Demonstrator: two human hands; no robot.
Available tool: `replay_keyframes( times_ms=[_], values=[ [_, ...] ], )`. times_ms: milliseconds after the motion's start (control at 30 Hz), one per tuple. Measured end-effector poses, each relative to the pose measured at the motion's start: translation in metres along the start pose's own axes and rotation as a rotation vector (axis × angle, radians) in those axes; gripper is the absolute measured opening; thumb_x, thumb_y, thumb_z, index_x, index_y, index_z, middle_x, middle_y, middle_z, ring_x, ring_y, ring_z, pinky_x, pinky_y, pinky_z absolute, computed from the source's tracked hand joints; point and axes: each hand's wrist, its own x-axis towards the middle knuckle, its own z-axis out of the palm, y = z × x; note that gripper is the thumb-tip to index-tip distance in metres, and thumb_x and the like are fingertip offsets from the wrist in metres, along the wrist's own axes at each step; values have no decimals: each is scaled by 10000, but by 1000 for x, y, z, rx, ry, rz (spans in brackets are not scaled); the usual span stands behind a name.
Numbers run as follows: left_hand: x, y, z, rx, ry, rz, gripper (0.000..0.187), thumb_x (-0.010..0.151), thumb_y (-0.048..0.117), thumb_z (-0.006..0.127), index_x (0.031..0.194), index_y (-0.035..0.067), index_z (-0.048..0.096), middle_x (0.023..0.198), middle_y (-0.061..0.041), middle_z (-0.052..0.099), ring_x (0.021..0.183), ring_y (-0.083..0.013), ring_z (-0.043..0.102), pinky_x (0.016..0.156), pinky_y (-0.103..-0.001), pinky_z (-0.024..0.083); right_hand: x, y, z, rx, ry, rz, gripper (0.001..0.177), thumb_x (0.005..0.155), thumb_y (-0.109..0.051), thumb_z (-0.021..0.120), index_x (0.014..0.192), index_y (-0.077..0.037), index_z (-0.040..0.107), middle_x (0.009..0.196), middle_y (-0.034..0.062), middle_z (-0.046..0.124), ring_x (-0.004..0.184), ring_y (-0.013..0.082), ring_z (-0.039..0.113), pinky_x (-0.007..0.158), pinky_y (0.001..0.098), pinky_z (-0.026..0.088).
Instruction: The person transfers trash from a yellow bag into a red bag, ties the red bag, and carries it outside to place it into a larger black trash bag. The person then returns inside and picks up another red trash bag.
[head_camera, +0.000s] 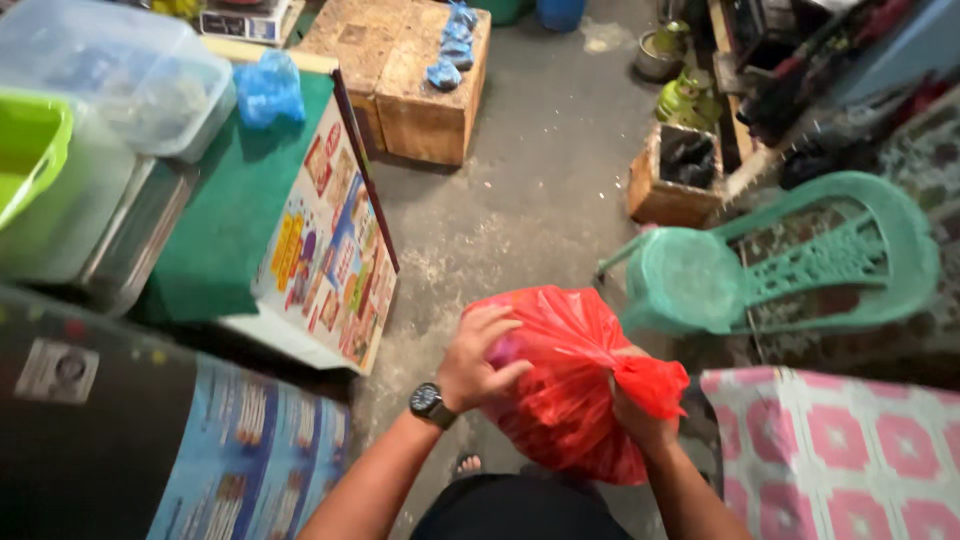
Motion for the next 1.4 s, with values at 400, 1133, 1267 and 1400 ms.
replay_keyframes(
  times_ms=[400,1133,1267,1400],
  values=[
    [154,-127,92,180,-107,-113,733,735,480,867,1323,104,644,1459,-186,571,1420,-438,459,1173,-567,333,230,96,161,1364,-163,-228,409,766,-304,610,1096,-68,659,1007,131,626,953,332,581,882,452,445],
    [344,-393,82,286,182,-449,533,710,338,839,1182,115,734,1362,-135,665,1366,-390,530,1182,-544,338,587,88,355,1051,-431,-604,323,674,-287,774,916,-96,678,811,107,618,846,334,578,763,433,422],
    [396,-445,57,314,179,-366,562,743,374,835,1224,109,716,1382,-141,659,1367,-392,537,1191,-536,364,648,96,393,1099,-292,-582,344,693,-298,717,959,-86,668,858,113,619,871,328,575,806,421,423],
    [443,-485,30,335,183,-334,584,798,434,828,1263,107,693,1391,-145,647,1374,-391,537,1203,-521,373,711,100,428,1134,-218,-513,318,735,-249,667,999,-71,667,863,110,614,872,329,580,831,411,447]
  ],
)
